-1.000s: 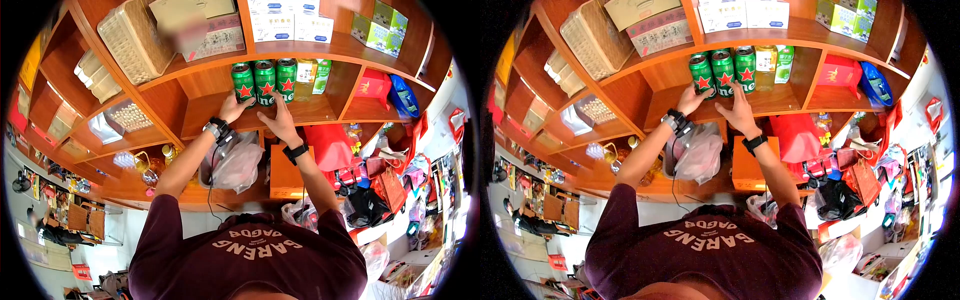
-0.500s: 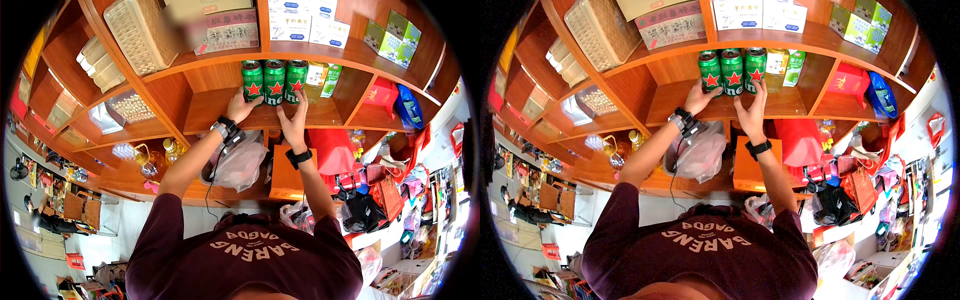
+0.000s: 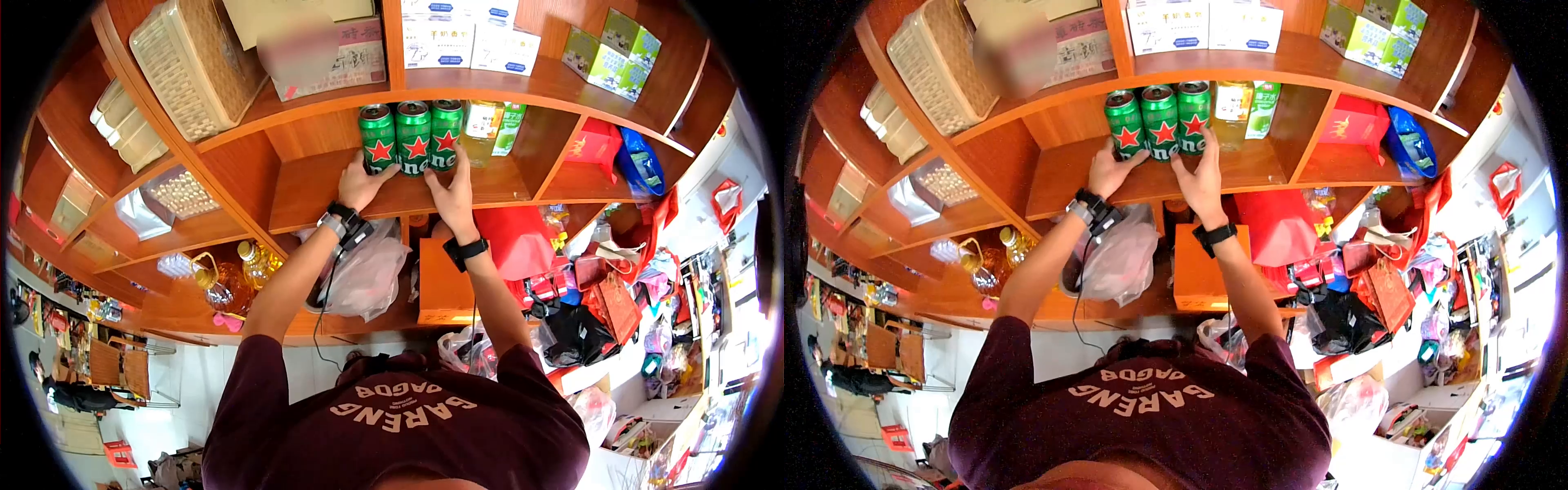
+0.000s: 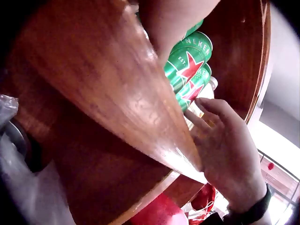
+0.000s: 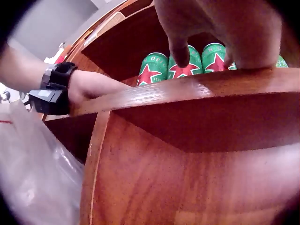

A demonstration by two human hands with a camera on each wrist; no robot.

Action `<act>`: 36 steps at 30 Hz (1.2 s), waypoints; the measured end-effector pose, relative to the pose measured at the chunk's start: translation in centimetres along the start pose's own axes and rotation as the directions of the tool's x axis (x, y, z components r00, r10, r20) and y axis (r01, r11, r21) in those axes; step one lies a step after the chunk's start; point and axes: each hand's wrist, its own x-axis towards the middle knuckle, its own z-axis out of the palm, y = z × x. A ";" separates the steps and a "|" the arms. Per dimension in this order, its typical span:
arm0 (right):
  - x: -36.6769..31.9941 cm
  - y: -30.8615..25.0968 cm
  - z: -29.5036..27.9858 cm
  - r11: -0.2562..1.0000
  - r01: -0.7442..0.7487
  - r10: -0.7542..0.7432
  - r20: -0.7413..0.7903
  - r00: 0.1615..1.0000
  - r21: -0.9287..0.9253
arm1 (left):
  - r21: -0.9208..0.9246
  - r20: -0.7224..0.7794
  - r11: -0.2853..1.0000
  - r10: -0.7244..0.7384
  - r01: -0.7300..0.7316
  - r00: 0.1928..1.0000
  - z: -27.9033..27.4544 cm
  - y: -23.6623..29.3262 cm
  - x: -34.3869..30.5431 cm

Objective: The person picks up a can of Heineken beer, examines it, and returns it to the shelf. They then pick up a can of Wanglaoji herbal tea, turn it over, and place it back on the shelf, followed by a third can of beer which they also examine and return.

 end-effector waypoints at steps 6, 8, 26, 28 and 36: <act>0.0 1.5 0.5 0.980 -0.056 0.048 0.047 0.998 0.191 | -0.040 0.016 0.998 -0.057 0.057 0.998 -0.3 0.5 -0.3; 0.0 1.9 0.6 0.964 -0.065 0.056 0.042 0.998 0.258 | -0.066 0.035 0.997 -0.026 0.029 0.999 -0.3 0.6 -0.6; 3.8 5.4 -4.7 0.977 -0.151 0.161 -0.060 0.985 0.150 | -0.508 -0.223 0.860 -0.182 0.045 0.958 -7.1 3.0 -17.0; 3.8 5.4 -4.6 0.990 -0.118 0.123 -0.068 0.990 0.076 | -0.519 -0.221 0.853 -0.187 0.047 0.957 -7.1 2.8 -17.8; 3.7 5.1 -5.0 0.932 -0.124 0.121 0.029 0.992 0.341 | -0.540 -0.170 0.837 -0.208 0.086 0.963 -5.5 1.9 -18.6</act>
